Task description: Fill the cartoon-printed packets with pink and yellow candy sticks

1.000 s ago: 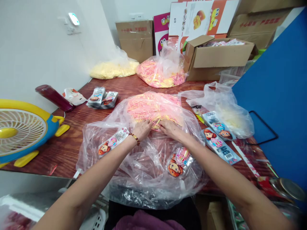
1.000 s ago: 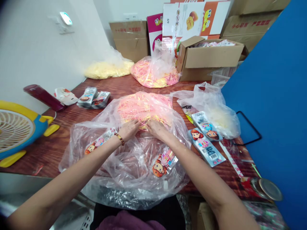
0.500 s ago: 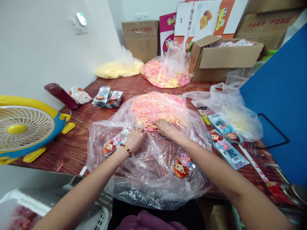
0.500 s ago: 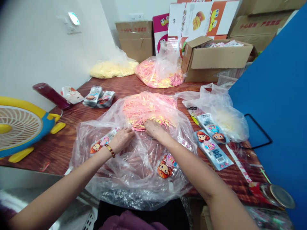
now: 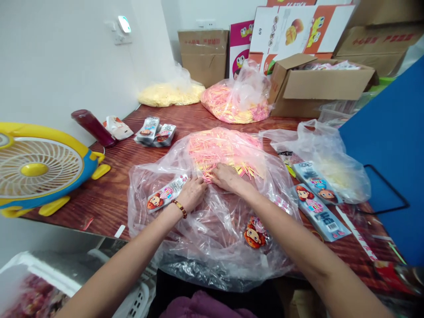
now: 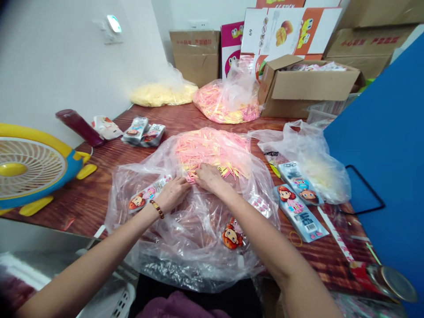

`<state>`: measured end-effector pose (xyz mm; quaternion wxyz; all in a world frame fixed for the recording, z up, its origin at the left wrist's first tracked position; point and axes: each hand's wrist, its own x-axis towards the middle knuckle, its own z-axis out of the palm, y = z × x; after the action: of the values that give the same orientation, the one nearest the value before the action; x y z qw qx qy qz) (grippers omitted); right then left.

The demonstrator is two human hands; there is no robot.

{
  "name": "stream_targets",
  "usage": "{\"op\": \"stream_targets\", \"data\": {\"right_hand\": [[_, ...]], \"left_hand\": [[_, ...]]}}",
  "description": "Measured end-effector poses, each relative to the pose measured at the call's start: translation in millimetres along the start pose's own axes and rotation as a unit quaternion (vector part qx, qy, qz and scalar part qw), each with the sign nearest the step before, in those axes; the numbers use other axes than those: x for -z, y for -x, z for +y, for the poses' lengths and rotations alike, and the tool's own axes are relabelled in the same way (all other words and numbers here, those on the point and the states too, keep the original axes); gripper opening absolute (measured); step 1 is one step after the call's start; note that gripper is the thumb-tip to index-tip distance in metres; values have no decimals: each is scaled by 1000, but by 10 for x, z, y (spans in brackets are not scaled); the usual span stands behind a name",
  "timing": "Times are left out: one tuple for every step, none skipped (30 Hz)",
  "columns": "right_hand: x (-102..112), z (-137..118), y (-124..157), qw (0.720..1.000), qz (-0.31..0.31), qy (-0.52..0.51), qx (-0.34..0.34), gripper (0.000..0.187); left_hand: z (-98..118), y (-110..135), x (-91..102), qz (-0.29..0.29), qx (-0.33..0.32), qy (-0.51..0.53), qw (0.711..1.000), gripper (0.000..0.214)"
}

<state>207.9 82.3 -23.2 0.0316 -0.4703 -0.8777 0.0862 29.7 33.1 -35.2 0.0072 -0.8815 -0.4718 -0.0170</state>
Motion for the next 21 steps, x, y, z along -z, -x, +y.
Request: {"op": "stream_targets", "data": {"right_hand": [[27, 9, 21, 1000, -2, 17, 8, 33], [48, 17, 38, 999, -6, 35, 17, 35], [62, 17, 45, 998, -11, 54, 23, 37], [64, 8, 42, 997, -16, 69, 26, 38], [56, -12, 27, 996, -19, 79, 27, 38], [39, -42, 2, 996, -19, 85, 27, 38], [17, -80, -28, 996, -16, 88, 24, 37], [-7, -122, -60, 996, -13, 90, 21, 36], [-30, -166, -88, 996, -9, 90, 18, 35], [-48, -207, -110, 996, -6, 89, 16, 34], [-59, -241, -123, 996, -5, 88, 14, 34], [-64, -266, -128, 996, -5, 86, 14, 34], [-62, -277, -125, 996, -7, 84, 15, 34], [-54, -275, -115, 997, -10, 81, 15, 34], [-43, -259, -102, 997, -15, 78, 15, 34], [-29, -231, -86, 997, -21, 74, 15, 34], [-13, -194, -68, 997, -27, 69, 15, 34], [1, -154, -51, 997, -34, 63, 15, 33], [14, -114, -33, 997, -40, 58, 15, 33], [24, -80, -17, 997, -46, 52, 16, 32], [30, -56, -2, 998, -49, 47, 16, 32]], "left_hand": [[2, 3, -1, 2, 1, 2, 1000, 26], [4, 6, -2, 5, 2, 3, 1000, 26], [6, 7, -2, 8, 4, 4, 1000, 26], [8, 8, -3, 10, 6, 5, 1000, 25], [10, 9, -3, 12, 8, 8, 1000, 25], [11, 10, -1, 14, 10, 11, 1000, 25], [12, 12, 2, 14, 10, 14, 1000, 25], [13, 14, 5, 13, 10, 17, 1000, 25], [14, 16, 9, 12, 9, 20, 1000, 25], [15, 17, 13, 12, 9, 22, 1000, 24], [16, 19, 17, 13, 11, 24, 1000, 24], [17, 20, 20, 17, 13, 27, 999, 24], [18, 21, 24, 20, 15, 29, 999, 24], [19, 21, 27, 21, 18, 32, 999, 24], [19, 22, 30, 20, 20, 34, 999, 24], [18, 23, 32, 17, 21, 37, 999, 24], [17, 24, 31, 13, 21, 39, 999, 24], [14, 25, 27, 11, 21, 40, 999, 24], [10, 26, 19, 12, 20, 42, 999, 24], [5, 28, 7, 17, 19, 44, 999, 24], [1, 30, -9, 22, 18, 46, 999, 25]]}}
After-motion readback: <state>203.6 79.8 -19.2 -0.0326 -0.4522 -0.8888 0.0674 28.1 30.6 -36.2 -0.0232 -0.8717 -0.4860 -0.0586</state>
